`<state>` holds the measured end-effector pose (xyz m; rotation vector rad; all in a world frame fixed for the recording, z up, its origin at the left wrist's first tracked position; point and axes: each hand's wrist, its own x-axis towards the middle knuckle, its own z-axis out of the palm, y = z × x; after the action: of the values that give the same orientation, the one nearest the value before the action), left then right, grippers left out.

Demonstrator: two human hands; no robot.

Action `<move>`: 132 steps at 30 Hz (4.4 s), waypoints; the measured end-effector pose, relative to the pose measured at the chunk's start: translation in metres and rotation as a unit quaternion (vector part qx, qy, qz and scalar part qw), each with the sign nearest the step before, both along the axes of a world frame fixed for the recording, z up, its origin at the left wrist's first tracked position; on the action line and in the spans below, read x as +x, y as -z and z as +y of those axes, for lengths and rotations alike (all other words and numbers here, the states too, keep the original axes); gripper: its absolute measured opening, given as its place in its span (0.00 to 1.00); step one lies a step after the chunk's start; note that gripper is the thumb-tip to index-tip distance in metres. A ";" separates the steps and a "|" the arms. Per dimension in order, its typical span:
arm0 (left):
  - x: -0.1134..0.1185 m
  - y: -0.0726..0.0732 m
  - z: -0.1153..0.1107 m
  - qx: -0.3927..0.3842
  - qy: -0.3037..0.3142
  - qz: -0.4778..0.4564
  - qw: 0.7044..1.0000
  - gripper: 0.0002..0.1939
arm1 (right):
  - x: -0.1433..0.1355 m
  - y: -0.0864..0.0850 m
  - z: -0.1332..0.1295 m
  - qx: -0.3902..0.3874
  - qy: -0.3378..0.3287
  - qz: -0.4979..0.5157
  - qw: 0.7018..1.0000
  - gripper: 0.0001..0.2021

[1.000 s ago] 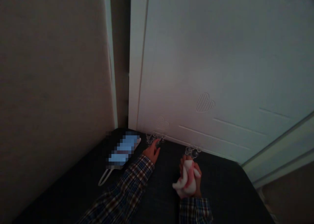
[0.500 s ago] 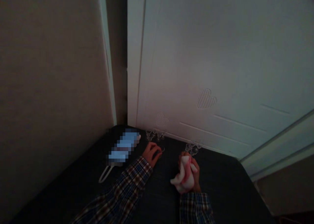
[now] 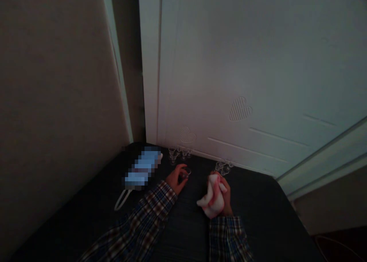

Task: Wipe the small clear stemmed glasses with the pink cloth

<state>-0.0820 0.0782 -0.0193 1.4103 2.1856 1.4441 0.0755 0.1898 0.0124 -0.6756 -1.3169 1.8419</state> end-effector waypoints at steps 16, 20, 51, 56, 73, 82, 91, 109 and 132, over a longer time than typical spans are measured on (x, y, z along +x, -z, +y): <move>-0.005 0.002 0.000 0.004 0.026 0.135 0.990 0.17 | -0.012 -0.008 -0.008 0.087 0.049 -0.021 0.995 0.10; -0.003 0.003 -0.001 -0.013 0.043 0.122 0.992 0.18 | -0.015 -0.007 -0.012 0.157 0.103 -0.063 0.980 0.09; 0.009 -0.012 -0.003 -0.053 0.060 0.013 0.997 0.08 | -0.020 -0.015 -0.028 0.402 0.026 -0.183 0.897 0.07; 0.009 -0.014 -0.003 -0.038 0.022 -0.006 0.999 0.11 | -0.022 -0.011 -0.026 0.397 0.029 -0.189 0.898 0.09; 0.010 -0.017 -0.001 -0.025 0.039 -0.007 0.999 0.09 | -0.022 -0.010 -0.026 0.404 0.010 -0.194 0.894 0.09; 0.006 -0.015 -0.002 -0.013 0.012 -0.028 0.999 0.12 | -0.025 0.002 -0.021 0.384 0.010 -0.220 0.897 0.10; 0.006 -0.012 0.000 -0.023 0.062 -0.050 0.997 0.12 | -0.022 -0.006 -0.025 0.397 0.020 -0.200 0.896 0.10; 0.002 -0.011 0.000 0.013 0.012 -0.121 0.992 0.11 | -0.026 -0.004 -0.029 0.405 -0.080 -0.189 0.891 0.09; 0.003 -0.010 0.000 -0.034 0.051 -0.043 0.997 0.15 | -0.026 0.002 -0.026 0.334 -0.010 -0.200 0.921 0.10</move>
<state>-0.0792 0.0779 -0.0096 1.3877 2.0593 1.3573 0.0496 0.1635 0.0102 -0.6688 -2.0800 1.1598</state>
